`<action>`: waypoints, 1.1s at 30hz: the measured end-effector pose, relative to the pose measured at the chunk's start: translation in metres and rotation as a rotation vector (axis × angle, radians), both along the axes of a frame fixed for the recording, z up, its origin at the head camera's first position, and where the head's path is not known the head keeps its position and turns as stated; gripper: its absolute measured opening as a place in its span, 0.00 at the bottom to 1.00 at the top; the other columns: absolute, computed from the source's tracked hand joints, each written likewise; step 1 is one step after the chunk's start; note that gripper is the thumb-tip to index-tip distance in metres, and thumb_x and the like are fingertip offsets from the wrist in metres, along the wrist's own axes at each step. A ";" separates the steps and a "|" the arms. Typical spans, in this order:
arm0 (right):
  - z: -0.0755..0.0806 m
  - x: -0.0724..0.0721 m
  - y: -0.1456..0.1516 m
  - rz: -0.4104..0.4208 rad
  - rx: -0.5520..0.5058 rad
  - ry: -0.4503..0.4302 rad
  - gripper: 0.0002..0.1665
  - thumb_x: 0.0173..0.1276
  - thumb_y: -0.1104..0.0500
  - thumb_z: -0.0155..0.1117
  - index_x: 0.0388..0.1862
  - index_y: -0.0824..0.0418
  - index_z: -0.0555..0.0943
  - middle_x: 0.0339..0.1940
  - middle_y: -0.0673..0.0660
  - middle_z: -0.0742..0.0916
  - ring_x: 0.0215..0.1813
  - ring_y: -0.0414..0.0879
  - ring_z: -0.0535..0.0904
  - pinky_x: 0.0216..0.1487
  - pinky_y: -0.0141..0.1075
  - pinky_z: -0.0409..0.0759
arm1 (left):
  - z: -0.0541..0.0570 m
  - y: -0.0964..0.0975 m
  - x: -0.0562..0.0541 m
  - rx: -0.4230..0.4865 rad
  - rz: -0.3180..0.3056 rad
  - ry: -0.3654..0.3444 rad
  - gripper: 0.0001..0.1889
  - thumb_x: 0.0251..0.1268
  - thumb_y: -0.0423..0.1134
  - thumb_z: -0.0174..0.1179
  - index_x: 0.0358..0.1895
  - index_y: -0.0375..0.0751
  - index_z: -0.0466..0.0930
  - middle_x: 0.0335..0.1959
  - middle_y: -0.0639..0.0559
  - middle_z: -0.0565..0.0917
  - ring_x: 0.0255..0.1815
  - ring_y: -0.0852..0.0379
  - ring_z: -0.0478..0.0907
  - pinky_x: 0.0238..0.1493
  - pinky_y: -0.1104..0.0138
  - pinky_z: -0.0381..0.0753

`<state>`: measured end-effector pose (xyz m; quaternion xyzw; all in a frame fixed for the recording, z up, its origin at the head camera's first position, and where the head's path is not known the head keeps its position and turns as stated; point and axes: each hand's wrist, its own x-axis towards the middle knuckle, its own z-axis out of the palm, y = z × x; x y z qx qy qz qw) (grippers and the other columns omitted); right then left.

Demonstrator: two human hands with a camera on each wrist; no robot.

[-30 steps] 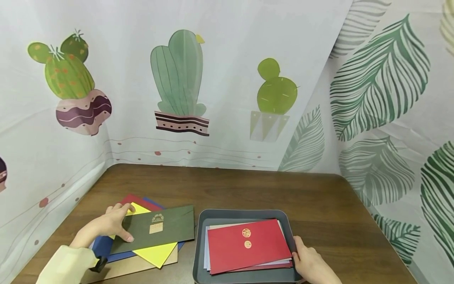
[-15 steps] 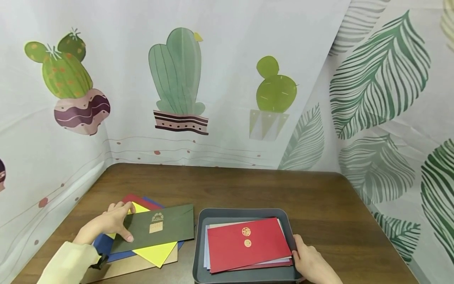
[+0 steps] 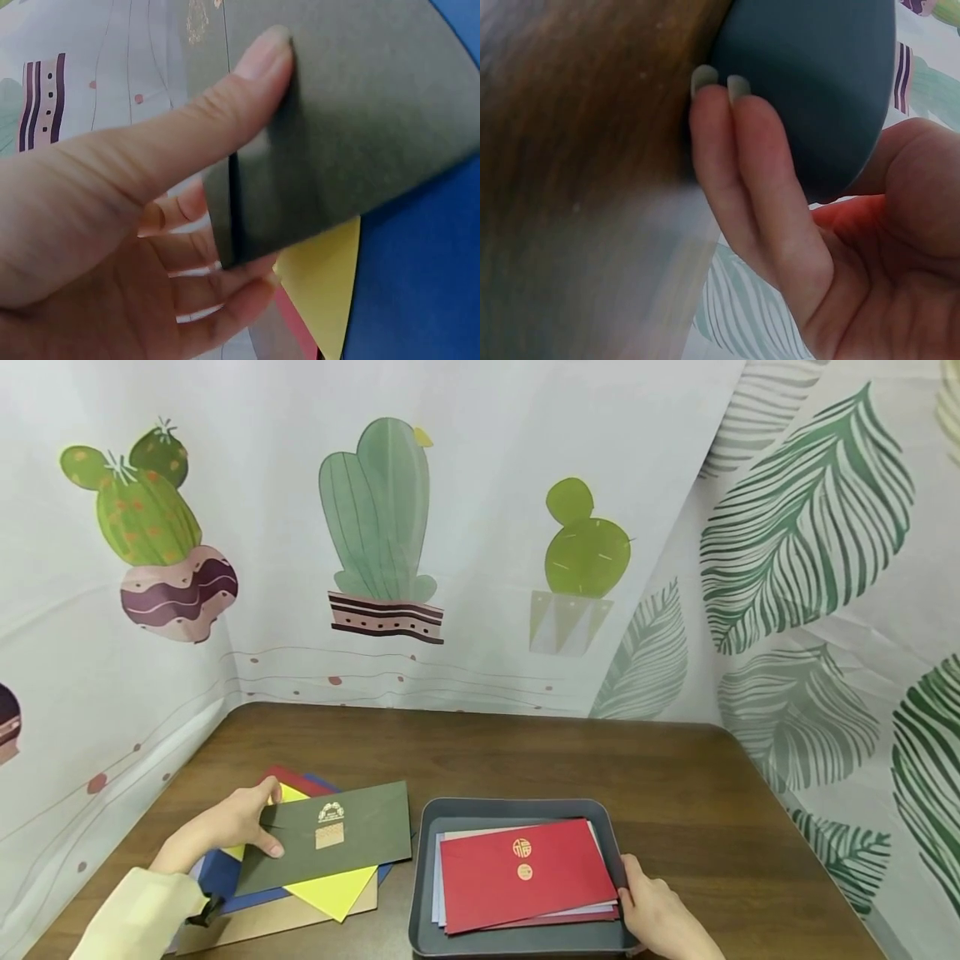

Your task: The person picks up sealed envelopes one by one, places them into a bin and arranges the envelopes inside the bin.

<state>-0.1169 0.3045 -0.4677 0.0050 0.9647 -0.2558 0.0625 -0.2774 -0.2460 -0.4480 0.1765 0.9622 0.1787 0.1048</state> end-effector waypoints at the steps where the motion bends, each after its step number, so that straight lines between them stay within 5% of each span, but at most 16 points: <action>1: -0.001 0.000 0.000 0.004 0.002 0.005 0.20 0.67 0.67 0.57 0.56 0.67 0.68 0.36 0.59 0.86 0.33 0.46 0.80 0.32 0.39 0.77 | 0.000 -0.001 0.000 0.018 -0.003 0.000 0.39 0.29 0.47 0.82 0.43 0.35 0.65 0.33 0.46 0.78 0.33 0.52 0.71 0.34 0.61 0.72; 14: 0.001 0.000 -0.001 -0.004 -0.004 -0.004 0.21 0.67 0.67 0.58 0.57 0.67 0.68 0.37 0.59 0.86 0.35 0.46 0.81 0.32 0.41 0.78 | 0.006 -0.015 -0.002 0.210 -0.050 0.049 0.17 0.51 0.41 0.72 0.37 0.43 0.73 0.35 0.51 0.80 0.39 0.53 0.76 0.37 0.64 0.74; 24: 0.003 0.000 -0.002 -0.011 0.001 0.014 0.20 0.66 0.67 0.58 0.56 0.66 0.69 0.35 0.57 0.85 0.33 0.45 0.80 0.31 0.39 0.77 | 0.009 -0.026 -0.001 0.476 -0.099 -0.193 0.15 0.68 0.40 0.59 0.46 0.32 0.70 0.37 0.45 0.79 0.32 0.62 0.77 0.30 0.65 0.83; 29: 0.003 0.000 -0.003 -0.009 -0.002 0.021 0.20 0.66 0.67 0.58 0.56 0.65 0.69 0.35 0.57 0.85 0.33 0.44 0.80 0.31 0.38 0.77 | 0.009 -0.026 0.003 0.596 -0.116 -0.355 0.17 0.73 0.40 0.53 0.51 0.28 0.62 0.41 0.42 0.78 0.34 0.58 0.81 0.33 0.60 0.85; 33: 0.001 0.000 -0.002 -0.006 -0.011 0.006 0.20 0.67 0.67 0.57 0.57 0.65 0.69 0.34 0.56 0.86 0.33 0.44 0.80 0.30 0.37 0.76 | 0.010 -0.025 0.006 0.626 -0.084 -0.408 0.18 0.75 0.41 0.51 0.53 0.31 0.59 0.43 0.41 0.77 0.35 0.53 0.83 0.33 0.54 0.86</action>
